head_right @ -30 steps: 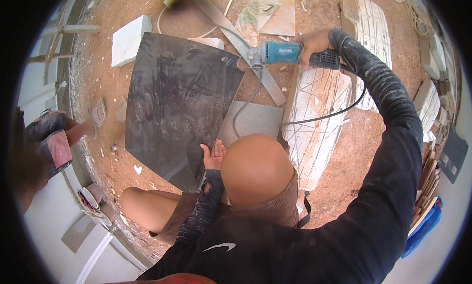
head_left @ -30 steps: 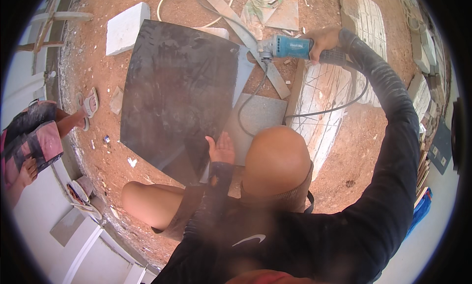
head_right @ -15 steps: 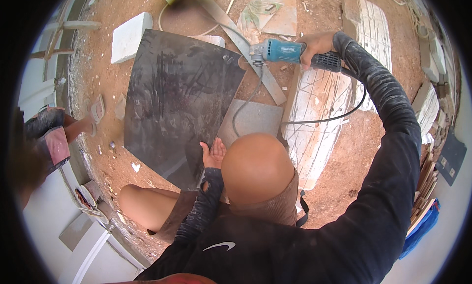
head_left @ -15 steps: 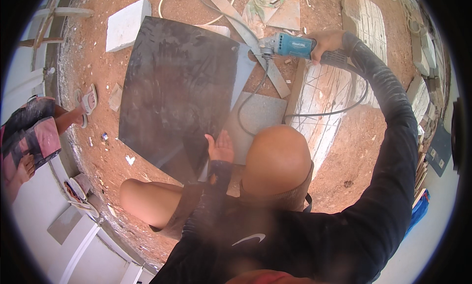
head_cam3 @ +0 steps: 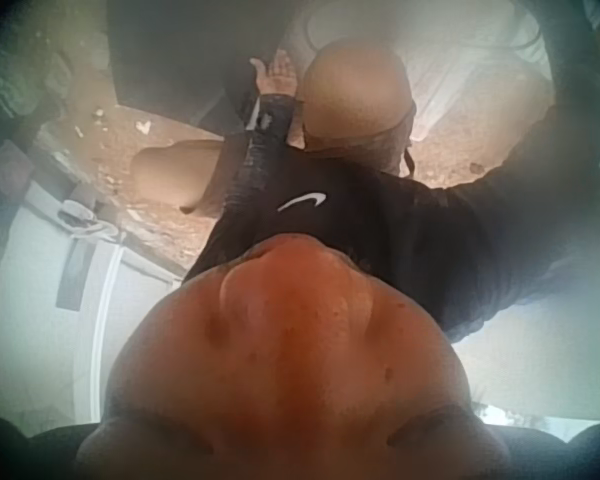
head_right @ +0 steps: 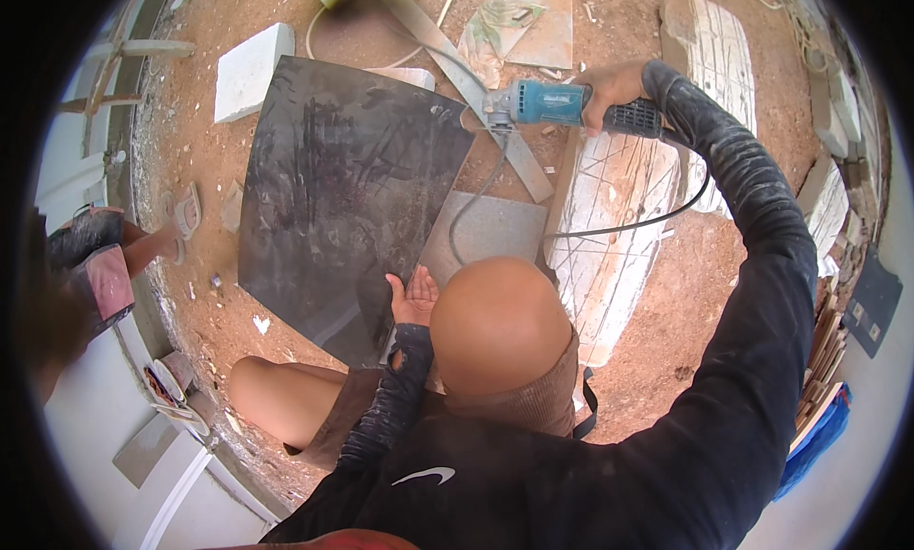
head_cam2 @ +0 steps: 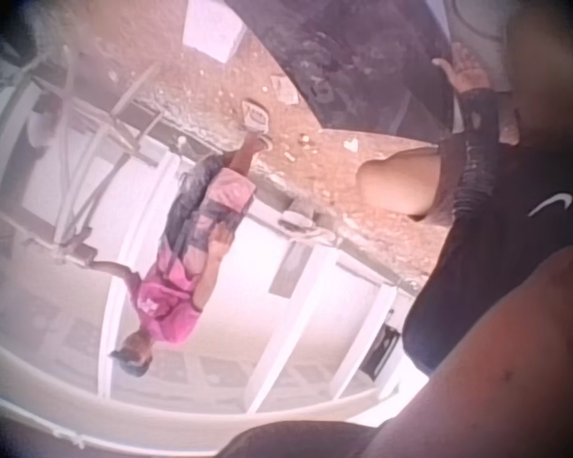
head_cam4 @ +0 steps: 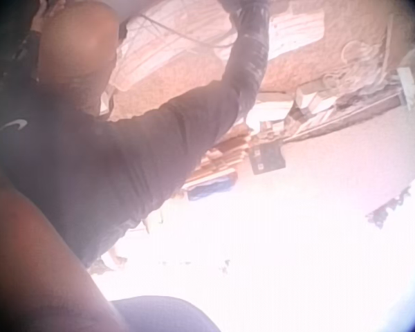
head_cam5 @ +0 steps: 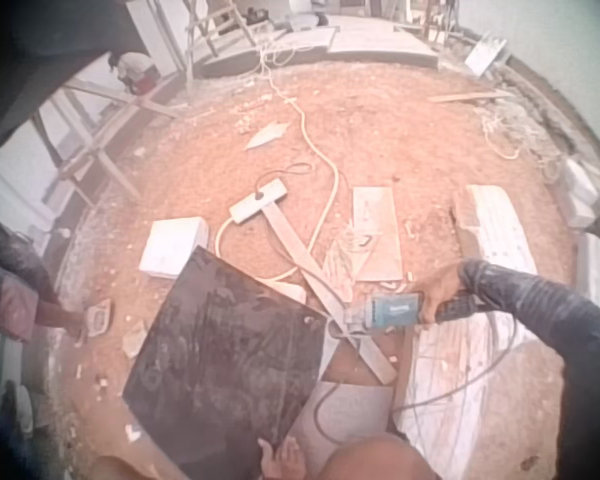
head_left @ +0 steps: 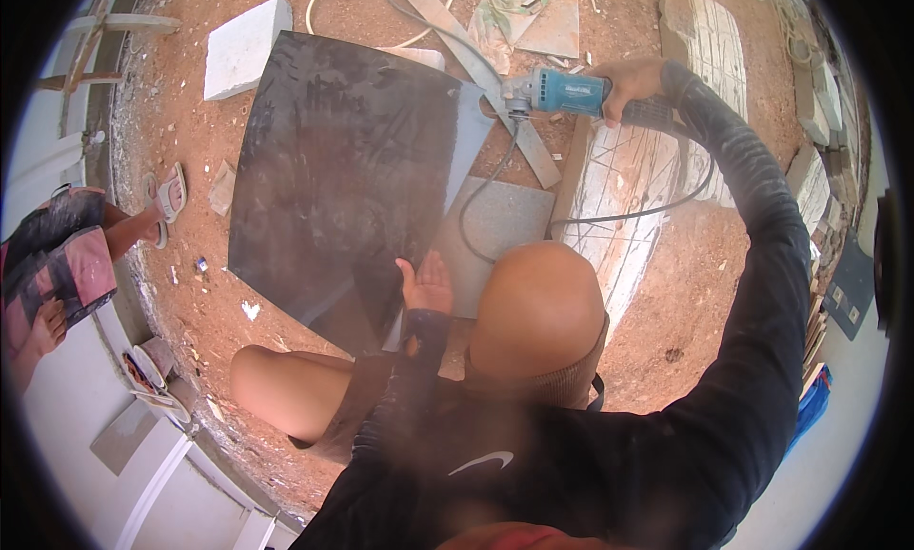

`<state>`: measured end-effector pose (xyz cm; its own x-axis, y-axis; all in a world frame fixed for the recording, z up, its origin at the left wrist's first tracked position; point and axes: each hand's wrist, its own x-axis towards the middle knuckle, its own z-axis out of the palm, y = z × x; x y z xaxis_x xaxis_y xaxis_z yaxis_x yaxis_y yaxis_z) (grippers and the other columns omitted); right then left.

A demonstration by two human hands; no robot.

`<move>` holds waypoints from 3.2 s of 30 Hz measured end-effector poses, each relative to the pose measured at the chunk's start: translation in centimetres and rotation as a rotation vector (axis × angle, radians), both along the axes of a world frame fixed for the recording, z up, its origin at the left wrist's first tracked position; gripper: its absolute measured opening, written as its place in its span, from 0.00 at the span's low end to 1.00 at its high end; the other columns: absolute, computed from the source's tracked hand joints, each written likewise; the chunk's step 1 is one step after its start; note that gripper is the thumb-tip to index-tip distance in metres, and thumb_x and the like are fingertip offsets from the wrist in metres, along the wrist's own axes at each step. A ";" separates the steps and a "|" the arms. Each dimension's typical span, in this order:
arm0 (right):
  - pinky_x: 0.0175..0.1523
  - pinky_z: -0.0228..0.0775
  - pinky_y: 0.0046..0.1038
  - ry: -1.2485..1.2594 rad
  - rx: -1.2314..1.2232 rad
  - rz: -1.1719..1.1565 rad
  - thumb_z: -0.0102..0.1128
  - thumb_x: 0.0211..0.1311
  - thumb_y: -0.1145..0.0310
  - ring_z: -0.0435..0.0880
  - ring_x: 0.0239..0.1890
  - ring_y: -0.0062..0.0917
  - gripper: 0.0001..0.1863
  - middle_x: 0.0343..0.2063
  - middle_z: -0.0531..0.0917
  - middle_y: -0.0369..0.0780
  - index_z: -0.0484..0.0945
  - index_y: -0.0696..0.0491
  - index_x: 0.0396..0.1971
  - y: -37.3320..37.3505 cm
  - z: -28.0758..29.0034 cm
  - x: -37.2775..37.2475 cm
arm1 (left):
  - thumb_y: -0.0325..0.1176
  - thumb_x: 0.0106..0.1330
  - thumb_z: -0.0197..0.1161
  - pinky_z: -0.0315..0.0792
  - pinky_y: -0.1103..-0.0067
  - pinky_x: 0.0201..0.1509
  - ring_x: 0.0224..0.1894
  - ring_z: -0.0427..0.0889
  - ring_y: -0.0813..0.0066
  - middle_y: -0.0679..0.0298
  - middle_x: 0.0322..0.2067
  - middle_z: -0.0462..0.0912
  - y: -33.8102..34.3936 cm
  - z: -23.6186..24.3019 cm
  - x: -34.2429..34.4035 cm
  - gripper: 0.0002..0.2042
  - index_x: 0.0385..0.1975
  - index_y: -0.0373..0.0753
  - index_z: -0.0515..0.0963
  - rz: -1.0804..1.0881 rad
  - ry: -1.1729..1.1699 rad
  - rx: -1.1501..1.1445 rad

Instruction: The person uses an angle grinder to cut a large, dark rectangular tile placed on the ground. They hold the tile with one hand and operate the grinder with the other, cutting along a marked line. Another person is visible nearby, observing the process.

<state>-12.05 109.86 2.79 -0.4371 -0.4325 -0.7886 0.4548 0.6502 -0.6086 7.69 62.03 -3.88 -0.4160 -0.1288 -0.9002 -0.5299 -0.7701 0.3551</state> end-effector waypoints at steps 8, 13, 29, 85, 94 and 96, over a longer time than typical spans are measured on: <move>0.46 0.76 0.30 0.008 0.035 0.059 0.74 0.35 0.73 0.85 0.36 0.28 0.35 0.35 0.86 0.42 0.79 0.59 0.53 0.2 0.7 -1.0 | 0.60 0.65 0.64 0.66 0.75 0.71 0.67 0.67 0.67 0.54 0.63 0.69 -0.1 -0.1 0.0 0.43 0.63 0.23 0.63 -0.016 -0.002 0.002; 0.40 0.77 0.29 -0.063 0.053 0.054 0.74 0.36 0.73 0.85 0.31 0.28 0.31 0.31 0.86 0.41 0.80 0.60 0.49 0.2 1.9 -1.3 | 0.60 0.65 0.64 0.64 0.74 0.73 0.68 0.66 0.66 0.53 0.64 0.68 -0.1 -0.1 -0.1 0.45 0.65 0.22 0.60 -0.017 0.005 -0.007; 0.39 0.78 0.31 -0.062 0.005 0.009 0.77 0.35 0.73 0.86 0.32 0.29 0.31 0.31 0.86 0.42 0.79 0.61 0.46 0.1 1.8 -1.4 | 0.60 0.65 0.64 0.63 0.74 0.74 0.71 0.62 0.68 0.53 0.68 0.63 -0.3 -0.3 0.1 0.47 0.68 0.23 0.56 -0.036 0.010 -0.008; 0.46 0.76 0.32 -0.023 0.034 0.094 0.77 0.36 0.72 0.85 0.38 0.29 0.32 0.35 0.87 0.41 0.79 0.59 0.48 1.4 0.5 -1.7 | 0.61 0.66 0.62 0.61 0.74 0.75 0.72 0.61 0.66 0.51 0.68 0.63 -0.3 -0.1 -0.1 0.47 0.68 0.21 0.56 -0.062 0.001 -0.022; 0.43 0.78 0.31 -0.019 0.041 0.089 0.75 0.38 0.75 0.86 0.33 0.28 0.31 0.32 0.86 0.41 0.78 0.60 0.49 0.0 2.1 -1.7 | 0.61 0.67 0.62 0.62 0.75 0.74 0.71 0.63 0.66 0.51 0.67 0.64 -0.2 0.2 -0.1 0.47 0.67 0.20 0.56 -0.051 0.008 -0.021; 0.42 0.78 0.31 -0.023 0.026 0.062 0.76 0.37 0.75 0.86 0.33 0.28 0.32 0.32 0.86 0.42 0.78 0.60 0.49 -0.1 2.1 -1.5 | 0.61 0.67 0.62 0.63 0.75 0.74 0.70 0.63 0.66 0.51 0.66 0.65 -0.4 0.0 0.1 0.47 0.67 0.20 0.56 -0.061 0.010 -0.013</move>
<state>-13.59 109.78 4.94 -0.3918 -0.4371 -0.8096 0.4273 0.6928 -0.5808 7.76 61.65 -3.93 -0.4326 -0.1150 -0.8942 -0.5717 -0.7319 0.3707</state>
